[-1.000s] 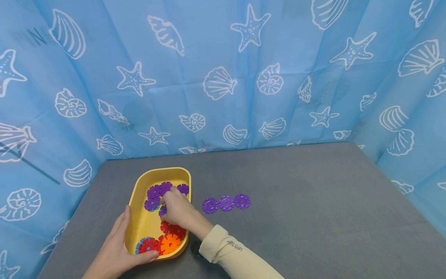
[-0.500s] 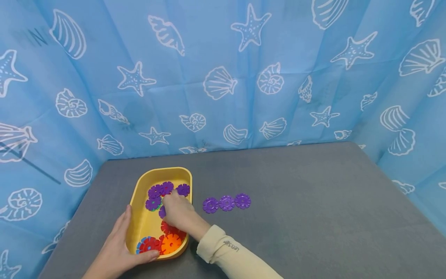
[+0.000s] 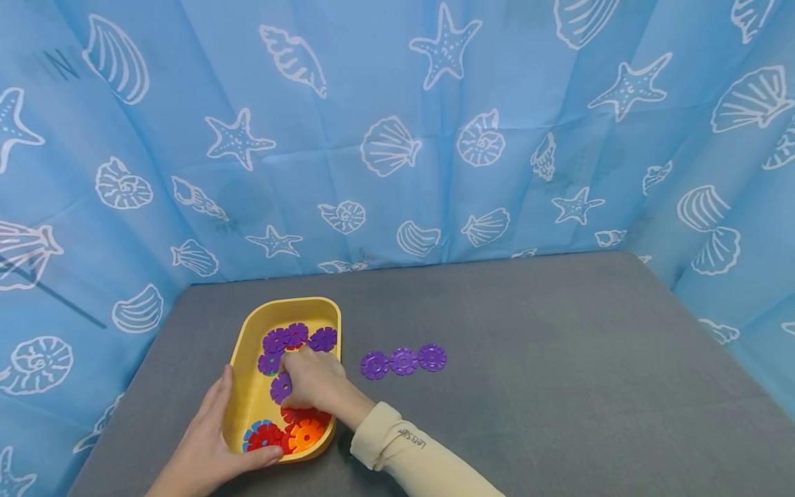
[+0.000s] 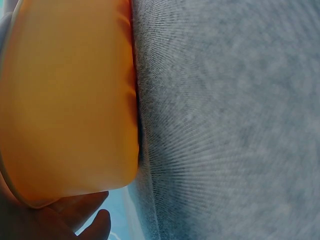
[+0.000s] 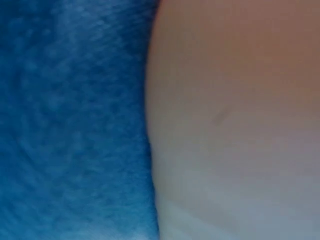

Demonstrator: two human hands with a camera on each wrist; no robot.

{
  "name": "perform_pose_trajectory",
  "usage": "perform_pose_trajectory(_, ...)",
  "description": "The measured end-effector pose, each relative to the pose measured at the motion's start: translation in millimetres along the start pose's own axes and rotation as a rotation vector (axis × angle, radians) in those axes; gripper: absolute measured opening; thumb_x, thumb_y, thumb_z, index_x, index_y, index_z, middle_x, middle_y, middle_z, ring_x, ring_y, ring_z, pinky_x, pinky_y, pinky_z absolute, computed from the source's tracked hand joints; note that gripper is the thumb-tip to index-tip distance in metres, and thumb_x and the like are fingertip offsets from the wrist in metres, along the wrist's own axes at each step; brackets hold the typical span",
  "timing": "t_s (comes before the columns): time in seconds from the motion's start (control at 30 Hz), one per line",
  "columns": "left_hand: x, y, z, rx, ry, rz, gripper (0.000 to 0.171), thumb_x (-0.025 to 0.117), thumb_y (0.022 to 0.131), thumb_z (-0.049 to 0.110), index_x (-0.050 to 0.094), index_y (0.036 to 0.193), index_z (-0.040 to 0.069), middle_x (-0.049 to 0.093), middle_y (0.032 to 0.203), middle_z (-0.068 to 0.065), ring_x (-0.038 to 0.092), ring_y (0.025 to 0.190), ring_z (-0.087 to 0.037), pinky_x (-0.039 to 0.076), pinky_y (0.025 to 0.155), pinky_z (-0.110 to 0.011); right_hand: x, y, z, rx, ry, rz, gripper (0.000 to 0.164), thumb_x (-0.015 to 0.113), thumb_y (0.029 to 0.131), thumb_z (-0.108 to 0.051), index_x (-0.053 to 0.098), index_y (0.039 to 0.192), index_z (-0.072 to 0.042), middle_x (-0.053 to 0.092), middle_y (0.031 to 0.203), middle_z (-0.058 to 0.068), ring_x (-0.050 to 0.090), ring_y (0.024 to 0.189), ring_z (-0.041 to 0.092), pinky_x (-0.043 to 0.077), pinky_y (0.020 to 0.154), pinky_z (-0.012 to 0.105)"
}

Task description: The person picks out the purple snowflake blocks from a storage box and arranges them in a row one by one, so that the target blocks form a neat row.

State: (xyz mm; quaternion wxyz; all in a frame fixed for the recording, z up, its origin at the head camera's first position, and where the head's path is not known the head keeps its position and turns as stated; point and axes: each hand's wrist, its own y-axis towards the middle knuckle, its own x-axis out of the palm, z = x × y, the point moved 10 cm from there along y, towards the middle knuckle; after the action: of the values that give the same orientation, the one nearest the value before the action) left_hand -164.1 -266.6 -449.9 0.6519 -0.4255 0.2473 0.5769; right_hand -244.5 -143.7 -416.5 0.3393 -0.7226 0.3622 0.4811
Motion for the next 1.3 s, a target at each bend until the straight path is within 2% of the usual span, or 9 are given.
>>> perform_pose_trajectory(0.17,-0.3,-0.4,-1.4,0.008,0.002,0.006,0.141,0.080,0.076,0.064,-0.016,0.162,0.007,0.012,0.164,-0.031,0.036,0.137,-0.051,0.049,0.104,-0.067,-1.2,-2.1,-2.6,-0.050,0.025,0.013,0.047,0.089,0.077,-0.040,0.073,0.121,-0.034,0.075,0.108,-0.016,0.060,0.078,0.003,0.051,0.064,0.017)
perform_pose_trajectory(0.27,-0.3,-0.4,-2.2,0.008,0.000,0.005,0.141,0.080,0.076,0.064,-0.017,0.162,0.007,0.012,0.164,-0.030,0.036,0.137,-0.050,0.049,0.103,-0.067,-1.9,-3.3,-3.4,-0.081,0.053,0.013,0.048,0.089,0.077,-0.040,0.074,0.122,-0.034,0.076,0.110,-0.016,0.059,0.077,0.001,0.049,0.061,0.015)
perform_pose_trajectory(0.5,0.2,0.1,-3.0,-0.001,-0.010,-0.003,0.142,0.080,0.076,0.064,-0.017,0.162,0.007,0.013,0.163,-0.030,0.038,0.135,-0.050,0.052,0.102,-0.063,-4.4,-4.5,-3.7,-0.117,0.093,0.027,0.051,0.092,0.073,-0.041,0.076,0.120,-0.032,0.076,0.114,-0.017,0.066,0.087,0.000,0.051,0.065,0.013)
perform_pose_trajectory(0.8,1.4,-0.1,-3.1,-0.012,-0.012,-0.010,0.142,0.079,0.075,0.066,-0.018,0.162,0.007,0.012,0.164,-0.029,0.038,0.135,-0.049,0.055,0.100,-0.059,-3.6,-4.1,-5.1,-0.132,0.106,0.022,0.050,0.093,0.073,-0.038,0.076,0.120,-0.034,0.076,0.110,-0.018,0.057,0.074,-0.001,0.046,0.058,0.013)
perform_pose_trajectory(0.9,2.2,-0.4,-3.8,-0.022,-0.015,-0.014,0.143,0.078,0.075,0.067,-0.019,0.161,0.009,0.011,0.164,-0.028,0.038,0.135,-0.048,0.057,0.099,-0.056,-3.6,-3.9,-5.8,-0.138,0.111,0.018,0.051,0.093,0.073,-0.037,0.076,0.121,-0.035,0.076,0.104,-0.018,0.053,0.068,0.000,0.044,0.056,0.013)
perform_pose_trajectory(0.97,2.7,-0.7,-4.0,-0.025,-0.019,-0.017,0.142,0.078,0.075,0.067,-0.020,0.161,0.010,0.010,0.165,-0.028,0.038,0.134,-0.048,0.057,0.098,-0.055,-3.7,-4.6,-6.0,-0.141,0.122,0.014,0.052,0.093,0.073,-0.036,0.075,0.122,-0.035,0.075,0.094,-0.018,0.051,0.064,0.001,0.043,0.054,0.014)
perform_pose_trajectory(1.13,3.4,-1.2,-4.0,-0.027,-0.005,-0.021,0.142,0.077,0.076,0.067,-0.021,0.161,0.009,0.009,0.165,-0.029,0.038,0.135,-0.049,0.055,0.101,-0.059,-4.3,-7.0,-6.2,-0.162,0.175,0.011,0.052,0.091,0.076,-0.034,0.074,0.125,-0.036,0.058,0.064,-0.013,0.046,0.055,0.003,0.040,0.048,0.016)
perform_pose_trajectory(1.3,4.0,-0.4,-4.8,-0.040,0.018,-0.024,0.143,0.076,0.075,0.070,-0.021,0.161,0.009,0.009,0.165,-0.029,0.037,0.136,-0.050,0.054,0.102,-0.061,-9.0,-8.9,-5.6,-0.194,0.262,0.032,0.050,0.090,0.078,-0.034,0.074,0.125,-0.036,0.051,0.054,-0.011,0.046,0.049,0.002,0.037,0.043,0.016)
